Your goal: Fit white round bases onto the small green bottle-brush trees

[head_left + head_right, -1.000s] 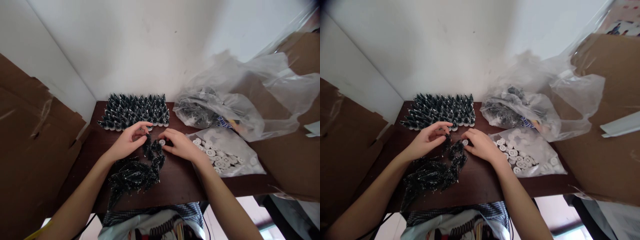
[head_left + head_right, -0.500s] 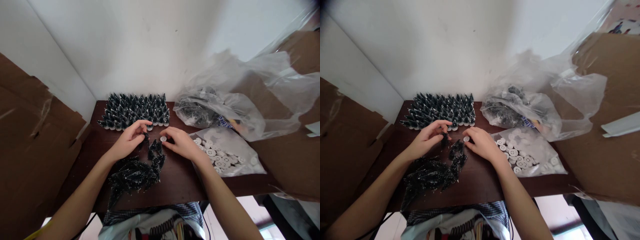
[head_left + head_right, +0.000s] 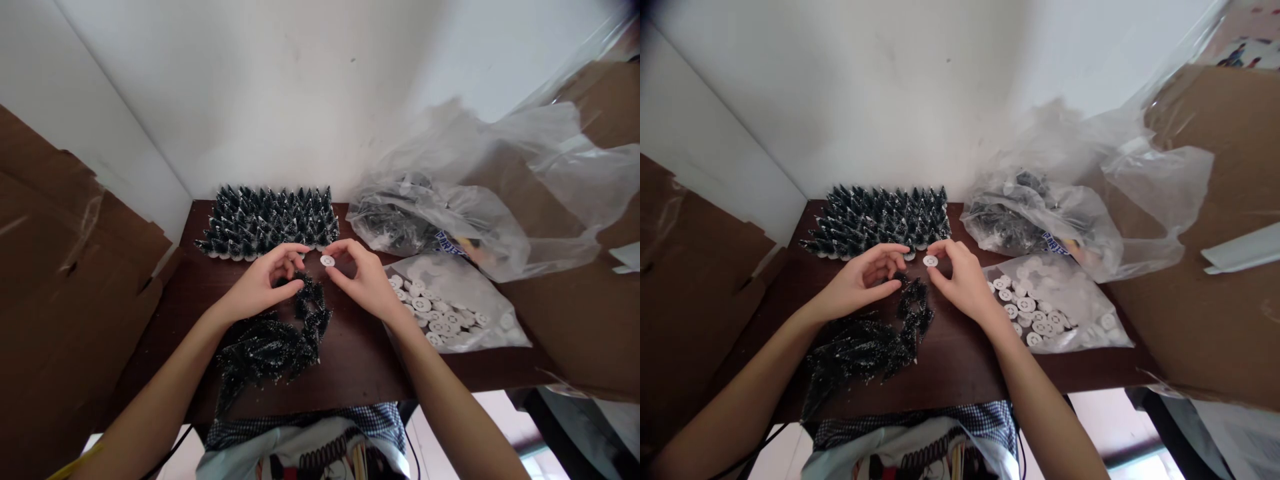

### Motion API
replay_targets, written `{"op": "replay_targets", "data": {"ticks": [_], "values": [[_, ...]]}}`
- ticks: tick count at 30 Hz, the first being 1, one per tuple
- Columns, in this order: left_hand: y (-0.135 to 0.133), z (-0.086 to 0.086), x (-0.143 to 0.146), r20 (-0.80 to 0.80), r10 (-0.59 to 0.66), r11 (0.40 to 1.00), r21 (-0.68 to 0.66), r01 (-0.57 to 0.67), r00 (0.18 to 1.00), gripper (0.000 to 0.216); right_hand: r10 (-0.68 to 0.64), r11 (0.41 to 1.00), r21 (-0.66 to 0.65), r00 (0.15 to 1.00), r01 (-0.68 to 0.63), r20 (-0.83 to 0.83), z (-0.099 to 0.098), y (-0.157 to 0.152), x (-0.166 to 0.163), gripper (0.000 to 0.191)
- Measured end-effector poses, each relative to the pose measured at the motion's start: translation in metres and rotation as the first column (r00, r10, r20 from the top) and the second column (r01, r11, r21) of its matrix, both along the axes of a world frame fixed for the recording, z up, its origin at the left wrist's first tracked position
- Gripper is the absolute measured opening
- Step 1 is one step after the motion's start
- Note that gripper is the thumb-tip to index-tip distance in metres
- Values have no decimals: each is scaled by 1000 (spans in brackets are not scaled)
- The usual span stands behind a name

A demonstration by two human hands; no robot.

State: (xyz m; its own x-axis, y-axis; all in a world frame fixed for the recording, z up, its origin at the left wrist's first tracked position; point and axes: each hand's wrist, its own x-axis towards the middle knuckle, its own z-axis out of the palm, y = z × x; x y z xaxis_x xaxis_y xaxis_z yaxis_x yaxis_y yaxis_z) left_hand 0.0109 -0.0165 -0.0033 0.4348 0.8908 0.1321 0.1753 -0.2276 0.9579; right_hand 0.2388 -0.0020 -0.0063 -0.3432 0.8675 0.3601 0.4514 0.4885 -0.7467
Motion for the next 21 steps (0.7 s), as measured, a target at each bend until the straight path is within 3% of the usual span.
{"op": "replay_targets", "data": {"ticks": [5, 10, 21], "values": [[0, 0, 0, 16, 16, 999, 30, -16, 1000, 47, 15, 985, -164, 976, -52, -219, 3, -2, -5, 16], [0, 0, 2, 58, 48, 997, 53, -51, 997, 45, 20, 907, -365, 885, -212, -464, -1, -3, -10, 24], [1, -2, 4, 127, 90, 993, 59, -98, 988, 43, -92, 793, -529, 798, -303, -595, -3, -6, -16, 32]]}}
